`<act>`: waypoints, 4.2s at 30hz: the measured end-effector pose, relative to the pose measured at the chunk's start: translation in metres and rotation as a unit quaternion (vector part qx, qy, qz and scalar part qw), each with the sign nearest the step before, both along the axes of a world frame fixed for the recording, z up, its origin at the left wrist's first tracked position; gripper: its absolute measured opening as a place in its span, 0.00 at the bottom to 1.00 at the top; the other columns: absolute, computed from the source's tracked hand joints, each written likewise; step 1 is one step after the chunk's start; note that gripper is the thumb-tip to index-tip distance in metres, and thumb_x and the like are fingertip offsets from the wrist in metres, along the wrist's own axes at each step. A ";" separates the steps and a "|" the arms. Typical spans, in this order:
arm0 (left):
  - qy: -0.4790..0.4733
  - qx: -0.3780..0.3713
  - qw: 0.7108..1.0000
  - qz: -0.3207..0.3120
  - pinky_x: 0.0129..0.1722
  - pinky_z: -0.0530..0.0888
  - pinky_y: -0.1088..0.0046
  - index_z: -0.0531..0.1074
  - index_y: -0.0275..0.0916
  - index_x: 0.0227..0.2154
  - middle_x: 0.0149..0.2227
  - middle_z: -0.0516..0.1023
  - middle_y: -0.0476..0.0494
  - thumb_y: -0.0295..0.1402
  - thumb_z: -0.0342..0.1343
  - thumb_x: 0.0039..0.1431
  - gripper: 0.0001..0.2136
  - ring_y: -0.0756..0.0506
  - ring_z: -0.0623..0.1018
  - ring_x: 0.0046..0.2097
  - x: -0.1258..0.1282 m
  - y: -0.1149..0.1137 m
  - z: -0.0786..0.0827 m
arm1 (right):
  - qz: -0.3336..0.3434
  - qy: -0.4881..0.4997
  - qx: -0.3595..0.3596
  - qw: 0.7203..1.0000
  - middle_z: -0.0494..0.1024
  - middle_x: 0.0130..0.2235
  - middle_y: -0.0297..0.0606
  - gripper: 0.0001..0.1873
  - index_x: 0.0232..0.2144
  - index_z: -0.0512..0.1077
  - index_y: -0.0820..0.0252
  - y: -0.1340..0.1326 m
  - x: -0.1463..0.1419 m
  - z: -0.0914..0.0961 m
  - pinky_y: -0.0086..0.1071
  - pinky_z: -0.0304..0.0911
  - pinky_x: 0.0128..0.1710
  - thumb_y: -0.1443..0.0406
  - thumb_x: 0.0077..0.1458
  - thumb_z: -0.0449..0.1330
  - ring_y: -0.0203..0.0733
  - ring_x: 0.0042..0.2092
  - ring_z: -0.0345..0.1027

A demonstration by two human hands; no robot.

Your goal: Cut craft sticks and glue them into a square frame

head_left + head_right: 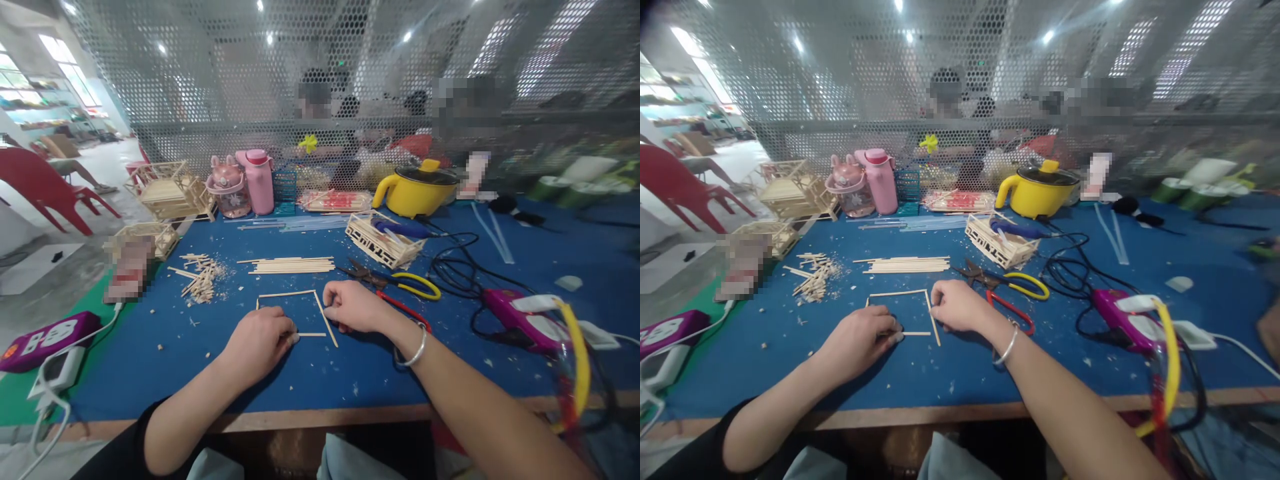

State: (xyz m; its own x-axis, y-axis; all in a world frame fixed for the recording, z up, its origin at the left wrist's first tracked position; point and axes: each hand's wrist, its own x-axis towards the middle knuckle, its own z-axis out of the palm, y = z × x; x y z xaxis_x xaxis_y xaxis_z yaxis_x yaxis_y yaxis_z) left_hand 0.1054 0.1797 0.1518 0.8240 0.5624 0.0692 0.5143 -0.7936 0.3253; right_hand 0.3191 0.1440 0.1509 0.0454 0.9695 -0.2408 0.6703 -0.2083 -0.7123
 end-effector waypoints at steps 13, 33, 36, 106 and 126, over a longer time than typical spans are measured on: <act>-0.022 -0.022 0.999 -0.017 0.33 0.67 0.75 0.75 0.41 0.29 0.30 0.75 0.46 0.34 0.48 0.59 0.11 0.48 0.74 0.33 0.001 0.002 0.001 | -0.014 0.065 -0.014 0.998 0.67 0.14 0.25 0.09 0.22 0.59 0.57 -0.003 -0.008 -0.006 0.20 0.55 0.15 0.75 0.37 0.54 0.35 0.19 0.69; 0.005 -0.031 0.989 0.147 0.38 0.70 0.71 0.76 0.42 0.37 0.39 0.79 0.43 0.42 0.50 0.54 0.14 0.43 0.76 0.39 -0.018 0.065 0.003 | 0.025 -0.176 0.206 0.962 0.78 0.35 0.40 0.12 0.32 0.76 0.59 0.014 -0.006 -0.005 0.31 0.60 0.40 0.65 0.54 0.53 0.41 0.38 0.70; -0.001 -0.010 0.989 0.148 0.38 0.70 0.72 0.77 0.43 0.35 0.37 0.78 0.44 0.40 0.50 0.55 0.13 0.44 0.76 0.39 -0.016 0.063 -0.001 | 0.026 -0.191 0.200 0.961 0.78 0.32 0.39 0.10 0.29 0.76 0.59 0.015 -0.008 -0.006 0.30 0.60 0.36 0.65 0.53 0.54 0.40 0.34 0.69; -0.035 -0.181 0.970 0.159 0.21 0.66 0.77 0.61 0.41 0.40 0.17 0.74 0.54 0.34 0.51 0.52 0.12 0.49 0.73 0.19 -0.030 0.045 0.008 | 0.265 -0.235 0.224 0.908 0.75 0.29 0.35 0.09 0.26 0.75 0.58 -0.015 -0.039 0.010 0.30 0.57 0.37 0.65 0.52 0.56 0.36 0.32 0.65; 0.108 -0.276 0.948 0.117 0.14 0.64 0.77 0.65 0.39 0.19 0.18 0.75 0.46 0.52 0.45 0.51 0.21 0.49 0.71 0.16 -0.048 0.045 0.014 | 0.228 -0.163 0.048 0.959 0.71 0.22 0.30 0.08 0.22 0.72 0.60 -0.011 0.007 0.026 0.25 0.52 0.23 0.61 0.46 0.59 0.31 0.24 0.60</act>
